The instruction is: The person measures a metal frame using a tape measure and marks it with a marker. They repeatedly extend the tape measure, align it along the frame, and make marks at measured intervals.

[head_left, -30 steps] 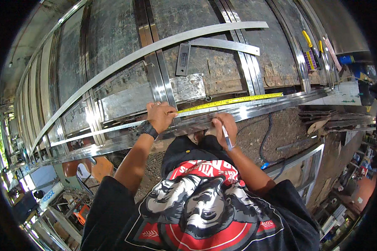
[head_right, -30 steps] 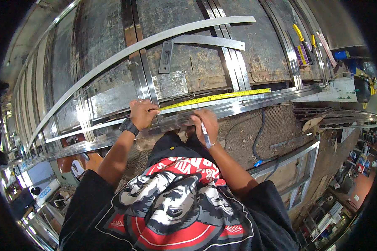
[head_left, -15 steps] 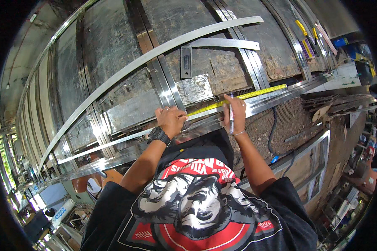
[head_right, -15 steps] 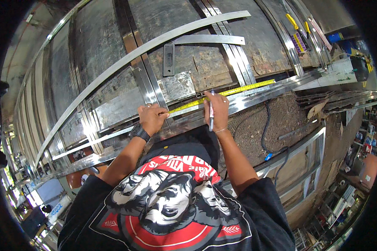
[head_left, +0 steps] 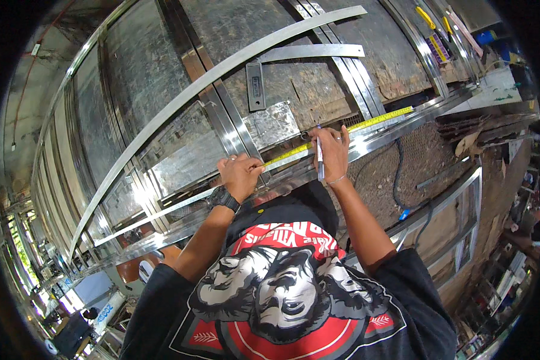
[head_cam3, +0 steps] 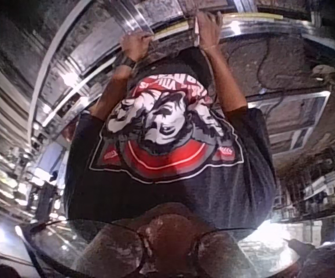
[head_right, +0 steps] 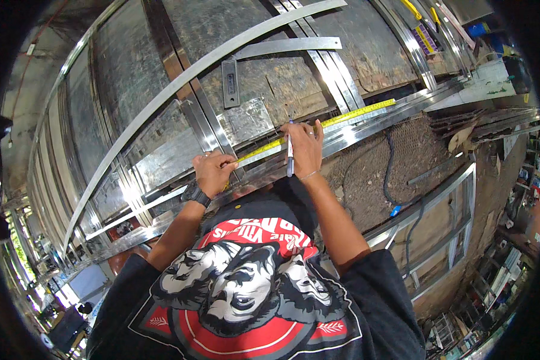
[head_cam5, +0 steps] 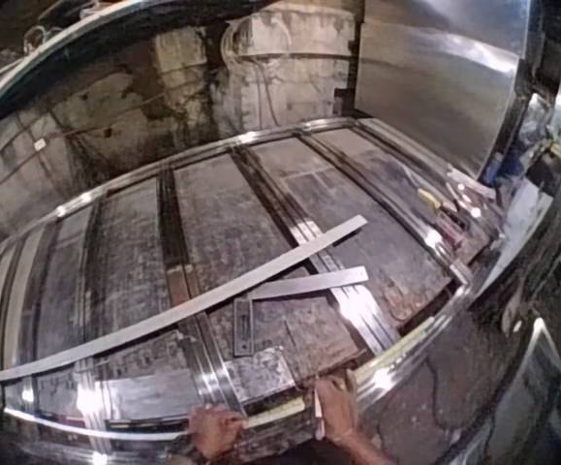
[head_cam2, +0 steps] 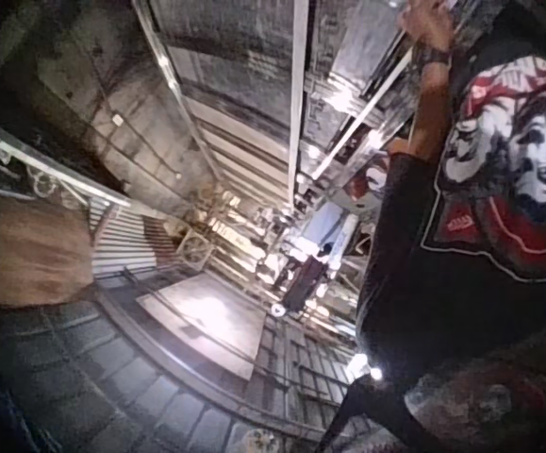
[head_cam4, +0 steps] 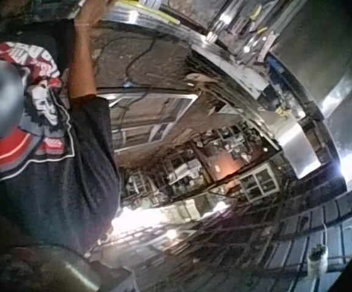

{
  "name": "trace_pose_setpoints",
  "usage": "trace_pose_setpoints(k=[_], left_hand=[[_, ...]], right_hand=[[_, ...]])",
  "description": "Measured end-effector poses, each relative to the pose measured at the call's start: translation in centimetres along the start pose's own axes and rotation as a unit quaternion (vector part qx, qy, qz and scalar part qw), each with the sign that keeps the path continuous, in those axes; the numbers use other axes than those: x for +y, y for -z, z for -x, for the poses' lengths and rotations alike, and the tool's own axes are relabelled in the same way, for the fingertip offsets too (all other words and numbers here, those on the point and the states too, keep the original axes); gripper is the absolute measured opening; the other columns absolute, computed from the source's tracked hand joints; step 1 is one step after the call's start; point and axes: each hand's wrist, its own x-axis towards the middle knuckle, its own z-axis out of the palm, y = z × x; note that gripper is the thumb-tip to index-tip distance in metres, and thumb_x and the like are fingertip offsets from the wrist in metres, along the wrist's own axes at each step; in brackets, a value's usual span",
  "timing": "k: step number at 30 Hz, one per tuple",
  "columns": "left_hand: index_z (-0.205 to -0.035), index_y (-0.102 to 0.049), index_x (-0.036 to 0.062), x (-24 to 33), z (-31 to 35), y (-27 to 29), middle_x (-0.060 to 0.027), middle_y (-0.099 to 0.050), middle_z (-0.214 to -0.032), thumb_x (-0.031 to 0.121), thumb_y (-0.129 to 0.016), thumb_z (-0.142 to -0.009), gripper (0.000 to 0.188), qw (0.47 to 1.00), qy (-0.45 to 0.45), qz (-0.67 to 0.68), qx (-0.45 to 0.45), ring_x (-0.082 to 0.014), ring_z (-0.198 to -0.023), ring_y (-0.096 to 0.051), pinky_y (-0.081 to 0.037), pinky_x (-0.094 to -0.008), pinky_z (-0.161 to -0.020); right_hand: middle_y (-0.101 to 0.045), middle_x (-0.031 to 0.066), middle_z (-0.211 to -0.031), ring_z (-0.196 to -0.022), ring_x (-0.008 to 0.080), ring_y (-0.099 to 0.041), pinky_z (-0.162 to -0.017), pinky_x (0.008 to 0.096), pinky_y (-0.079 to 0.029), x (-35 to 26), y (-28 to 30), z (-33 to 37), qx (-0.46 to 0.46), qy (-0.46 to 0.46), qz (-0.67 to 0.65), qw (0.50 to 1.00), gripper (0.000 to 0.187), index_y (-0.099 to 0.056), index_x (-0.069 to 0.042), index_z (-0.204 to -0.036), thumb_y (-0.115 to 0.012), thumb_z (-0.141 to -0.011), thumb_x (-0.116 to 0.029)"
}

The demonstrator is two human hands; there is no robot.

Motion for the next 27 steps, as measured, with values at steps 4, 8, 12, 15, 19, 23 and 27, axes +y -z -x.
trace_pose_setpoints(k=[4, 8, 12, 15, 19, 23, 27], left_hand=[[-0.090, -0.083, 0.0259, 0.0, 0.0, 0.1, 0.0011, -0.067, -0.081, 0.040, -0.077, -0.089, 0.015, 1.000, -0.005, -0.001, 0.003, -0.0234, -0.092, -0.063, -0.034, -0.0480, -0.095], [-0.091, -0.083, 0.0257, -0.3, -0.1, 0.2, 0.0010, -0.067, -0.082, 0.040, -0.078, -0.088, 0.015, 1.000, -0.013, 0.000, -0.009, -0.0228, -0.092, -0.063, -0.034, -0.0480, -0.095], [-0.092, -0.083, 0.0249, -0.4, 0.0, 0.5, 0.0004, -0.067, -0.084, 0.038, -0.077, -0.090, 0.014, 0.999, -0.028, 0.021, -0.006, -0.0238, -0.094, -0.063, -0.034, -0.0482, -0.096], [-0.093, -0.083, 0.0228, -0.4, 0.2, 0.5, -0.0007, -0.068, -0.084, 0.034, -0.077, -0.091, 0.013, 0.998, -0.053, 0.022, 0.011, -0.0247, -0.092, -0.063, -0.034, -0.0475, -0.096], [-0.095, -0.083, 0.0193, -0.9, 0.4, 0.1, -0.0022, -0.068, -0.081, 0.030, -0.077, -0.092, 0.013, 0.996, -0.083, 0.022, 0.039, -0.0249, -0.086, -0.065, -0.036, -0.0459, -0.096], [-0.094, -0.082, 0.0190, -0.9, 0.4, -0.2, -0.0025, -0.068, -0.081, 0.029, -0.076, -0.092, 0.012, 0.993, -0.096, 0.026, 0.060, -0.0261, -0.087, -0.065, -0.036, -0.0462, -0.097], [-0.098, -0.082, 0.0216, -1.4, 0.4, -0.3, -0.0025, -0.068, -0.089, 0.030, -0.073, -0.093, 0.013, 0.997, -0.074, 0.035, 0.015, -0.0305, -0.100, -0.063, -0.033, -0.0506, -0.097]], right_hand=[[-0.068, 0.0016, -0.101, -0.117, 0.0305, -0.063, -0.125, 0.0584, -0.023, 0.0, 0.1, -0.1, -0.008, -0.003, -0.002, 1.000, 0.050, -0.063, -0.019, -0.123, -0.073, -0.075, -0.008], [-0.067, 0.0026, -0.101, -0.117, 0.0314, -0.063, -0.125, 0.0584, -0.022, 0.1, 0.0, -0.2, -0.008, -0.004, -0.008, 1.000, 0.050, -0.063, -0.019, -0.124, -0.072, -0.076, -0.008], [-0.068, 0.0032, -0.102, -0.119, 0.0317, -0.062, -0.126, 0.0580, -0.022, 0.1, 0.1, -0.1, -0.018, -0.010, -0.002, 1.000, 0.049, -0.063, -0.018, -0.125, -0.071, -0.077, -0.008], [-0.065, 0.0023, -0.093, -0.112, 0.0297, -0.064, -0.126, 0.0570, -0.022, 0.0, -0.2, -0.3, 0.028, 0.001, -0.005, 1.000, 0.040, -0.065, -0.016, -0.120, -0.065, -0.082, -0.005], [-0.065, 0.0027, -0.095, -0.114, 0.0300, -0.064, -0.126, 0.0575, -0.021, 0.0, -0.1, -0.1, 0.019, 0.000, -0.012, 1.000, 0.043, -0.064, -0.016, -0.122, -0.066, -0.080, -0.005], [-0.065, 0.0025, -0.096, -0.115, 0.0299, -0.064, -0.126, 0.0571, -0.021, -0.2, 0.3, -0.2, 0.011, -0.001, -0.012, 1.000, 0.043, -0.064, -0.016, -0.123, -0.066, -0.081, -0.006], [-0.070, 0.0055, -0.107, -0.122, 0.0319, -0.062, -0.126, 0.0581, -0.020, 0.2, 0.3, 0.0, -0.019, -0.006, -0.011, 1.000, 0.047, -0.064, -0.017, -0.128, -0.069, -0.082, -0.013]])
